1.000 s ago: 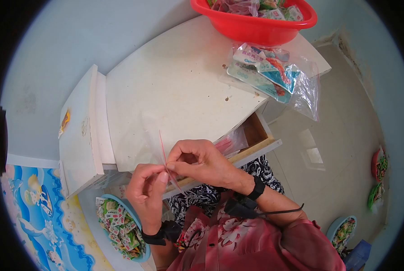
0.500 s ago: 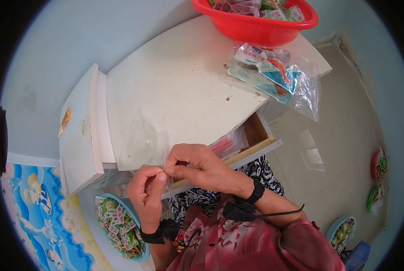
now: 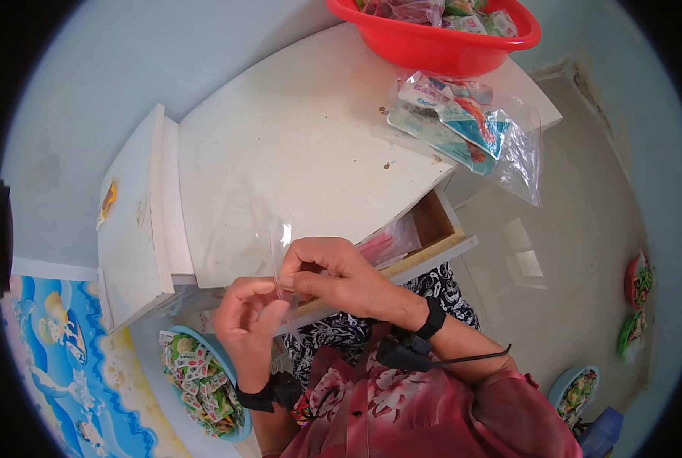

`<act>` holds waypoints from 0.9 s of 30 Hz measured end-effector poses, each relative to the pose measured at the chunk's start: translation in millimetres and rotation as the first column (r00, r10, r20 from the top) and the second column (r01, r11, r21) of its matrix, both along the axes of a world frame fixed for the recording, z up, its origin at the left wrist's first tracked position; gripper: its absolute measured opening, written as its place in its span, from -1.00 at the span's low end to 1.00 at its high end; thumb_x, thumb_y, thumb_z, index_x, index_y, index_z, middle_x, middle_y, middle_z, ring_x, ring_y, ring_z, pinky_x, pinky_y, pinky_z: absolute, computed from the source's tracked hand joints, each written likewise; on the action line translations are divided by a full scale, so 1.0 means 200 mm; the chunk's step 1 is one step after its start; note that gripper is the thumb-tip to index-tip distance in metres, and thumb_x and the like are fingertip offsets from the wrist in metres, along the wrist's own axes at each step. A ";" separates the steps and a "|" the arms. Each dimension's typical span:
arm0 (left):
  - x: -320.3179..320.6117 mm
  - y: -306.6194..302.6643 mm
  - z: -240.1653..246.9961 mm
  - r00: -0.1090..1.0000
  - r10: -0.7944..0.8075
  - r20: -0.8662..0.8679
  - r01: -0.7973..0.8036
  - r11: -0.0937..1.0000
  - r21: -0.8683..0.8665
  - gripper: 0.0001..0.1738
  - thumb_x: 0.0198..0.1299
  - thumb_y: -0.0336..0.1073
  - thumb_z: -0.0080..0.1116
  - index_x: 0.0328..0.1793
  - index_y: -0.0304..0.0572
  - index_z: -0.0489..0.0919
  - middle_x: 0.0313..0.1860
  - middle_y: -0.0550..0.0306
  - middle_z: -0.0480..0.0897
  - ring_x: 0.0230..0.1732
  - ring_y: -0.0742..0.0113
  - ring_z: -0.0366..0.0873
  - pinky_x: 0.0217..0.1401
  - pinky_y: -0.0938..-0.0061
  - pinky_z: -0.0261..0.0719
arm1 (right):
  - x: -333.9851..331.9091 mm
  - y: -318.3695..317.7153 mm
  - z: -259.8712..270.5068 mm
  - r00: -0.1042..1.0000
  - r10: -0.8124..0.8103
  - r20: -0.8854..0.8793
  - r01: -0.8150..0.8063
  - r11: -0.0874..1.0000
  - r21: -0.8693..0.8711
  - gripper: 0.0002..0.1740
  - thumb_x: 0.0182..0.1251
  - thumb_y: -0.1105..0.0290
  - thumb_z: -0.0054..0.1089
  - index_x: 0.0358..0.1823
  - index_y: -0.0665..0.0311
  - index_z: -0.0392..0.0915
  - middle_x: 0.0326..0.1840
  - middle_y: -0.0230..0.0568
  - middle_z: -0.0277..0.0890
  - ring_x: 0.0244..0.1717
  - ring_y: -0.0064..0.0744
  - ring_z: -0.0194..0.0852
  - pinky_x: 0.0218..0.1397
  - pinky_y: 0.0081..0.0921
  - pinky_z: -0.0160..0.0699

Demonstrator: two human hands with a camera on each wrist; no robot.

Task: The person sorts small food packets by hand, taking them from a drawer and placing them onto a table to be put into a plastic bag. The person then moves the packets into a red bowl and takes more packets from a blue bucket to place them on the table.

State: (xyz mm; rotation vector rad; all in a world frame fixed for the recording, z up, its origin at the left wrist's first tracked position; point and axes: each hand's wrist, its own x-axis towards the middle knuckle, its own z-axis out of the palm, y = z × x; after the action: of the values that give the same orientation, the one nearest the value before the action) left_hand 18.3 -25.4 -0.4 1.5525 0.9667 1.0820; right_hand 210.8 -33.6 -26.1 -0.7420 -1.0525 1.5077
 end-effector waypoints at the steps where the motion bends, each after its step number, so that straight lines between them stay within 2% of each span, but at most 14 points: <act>1: 0.00 0.00 0.02 0.994 -0.021 -0.107 0.033 0.993 0.114 -0.78 0.25 -0.56 0.39 0.00 -0.32 0.67 -0.11 0.03 0.75 -0.13 0.34 0.71 -0.02 0.48 0.68 | 0.00 0.00 0.00 1.000 -0.015 -0.005 0.015 1.000 -0.012 -0.88 0.52 0.47 0.26 -0.23 0.34 0.59 -0.31 -0.43 0.58 -0.26 -0.68 0.47 -0.16 -0.58 0.54; 4: 0.02 -0.01 0.05 0.961 0.038 -0.275 0.031 0.970 0.240 -0.70 0.17 -0.60 0.44 0.03 -0.32 0.68 -0.10 -0.02 0.76 -0.12 0.30 0.74 -0.05 0.44 0.71 | 0.01 -0.02 0.06 0.981 -0.012 0.193 0.003 0.999 0.048 -0.91 0.50 0.46 0.27 -0.20 0.33 0.63 -0.28 -0.37 0.58 -0.17 -0.61 0.53 -0.08 -0.55 0.54; 7: 0.00 -0.01 0.06 0.960 0.014 -0.278 0.062 0.963 0.264 -0.75 0.23 -0.58 0.39 0.03 -0.32 0.68 -0.09 -0.04 0.75 -0.11 0.27 0.75 -0.08 0.44 0.71 | 0.02 -0.02 0.07 0.941 -0.073 0.332 0.035 0.992 0.119 -0.89 0.43 0.45 0.31 -0.23 0.35 0.62 -0.32 -0.35 0.57 -0.20 -0.58 0.50 -0.11 -0.52 0.50; 10: -0.04 0.00 0.05 0.958 -0.027 -0.286 0.079 0.982 0.172 -0.81 0.30 -0.56 0.34 0.01 -0.36 0.67 -0.06 -0.04 0.76 -0.14 0.31 0.73 -0.05 0.47 0.68 | 0.02 -0.02 0.06 0.934 -0.045 0.354 0.004 0.994 0.113 -0.87 0.39 0.44 0.34 -0.24 0.36 0.60 -0.34 -0.34 0.56 -0.24 -0.56 0.47 -0.13 -0.49 0.48; 13: -0.05 -0.01 0.02 0.983 -0.053 -0.173 0.057 0.998 0.015 -0.90 0.38 -0.54 0.25 -0.02 -0.38 0.66 -0.09 0.00 0.76 -0.22 0.37 0.67 -0.08 0.53 0.63 | 0.03 -0.02 0.07 0.919 -0.027 0.394 -0.027 0.991 0.132 -0.88 0.38 0.47 0.32 -0.26 0.36 0.57 -0.33 -0.36 0.55 -0.25 -0.56 0.46 -0.11 -0.50 0.48; 16: -0.06 0.00 -0.01 0.998 -0.036 0.044 0.040 0.995 -0.086 -0.95 0.44 -0.52 0.19 -0.07 -0.38 0.63 -0.16 0.07 0.73 -0.29 0.43 0.60 -0.14 0.57 0.57 | 0.01 0.00 0.02 0.955 -0.077 0.287 0.006 0.970 0.242 -0.87 0.35 0.47 0.28 -0.32 0.34 0.53 -0.41 -0.35 0.47 -0.34 -0.62 0.43 -0.33 -0.53 0.40; 19: -0.06 0.01 0.02 0.979 0.162 0.122 -0.138 0.974 -0.182 -0.95 0.49 -0.50 0.11 -0.08 -0.32 0.57 -0.24 0.12 0.69 -0.34 0.48 0.55 -0.23 0.58 0.53 | 0.06 0.00 0.03 0.958 -0.127 0.258 0.058 0.964 0.259 -0.88 0.34 0.47 0.27 -0.32 0.34 0.51 -0.40 -0.38 0.47 -0.32 -0.63 0.43 -0.30 -0.54 0.39; 22: -0.09 0.01 0.04 0.947 0.309 0.088 -0.299 0.948 -0.108 -0.90 0.54 -0.42 0.06 -0.08 -0.29 0.52 -0.26 0.09 0.68 -0.33 0.44 0.58 -0.31 0.58 0.48 | 0.16 -0.02 0.09 0.948 -0.064 0.311 0.041 0.996 0.079 -0.90 0.38 0.54 0.26 -0.31 0.35 0.52 -0.34 -0.37 0.47 -0.24 -0.62 0.42 -0.15 -0.55 0.43; 26: -0.10 0.01 0.06 0.897 0.437 -0.059 -0.429 0.896 0.114 -0.89 0.57 -0.40 0.03 -0.08 -0.27 0.51 -0.28 0.12 0.66 -0.36 0.48 0.54 -0.33 0.60 0.46 | 0.15 -0.02 0.11 0.872 -0.205 0.445 0.153 0.977 0.150 -0.87 0.37 0.51 0.28 -0.33 0.34 0.50 -0.34 -0.36 0.47 -0.25 -0.60 0.45 -0.17 -0.55 0.46; 27: -0.09 0.01 0.07 0.875 0.477 -0.082 -0.461 0.873 0.163 -0.89 0.56 -0.41 0.03 -0.09 -0.27 0.51 -0.28 0.13 0.66 -0.35 0.48 0.54 -0.32 0.59 0.47 | 0.15 -0.02 0.11 0.843 -0.254 0.473 0.165 0.961 0.222 -0.89 0.36 0.49 0.28 -0.28 0.33 0.52 -0.33 -0.31 0.51 -0.27 -0.54 0.50 -0.25 -0.52 0.48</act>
State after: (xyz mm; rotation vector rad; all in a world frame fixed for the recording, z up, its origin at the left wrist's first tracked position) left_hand -0.2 -23.3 13.4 1.5448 1.4297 1.4299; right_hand 240.6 -36.9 -4.2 -1.1204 -1.4147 1.0356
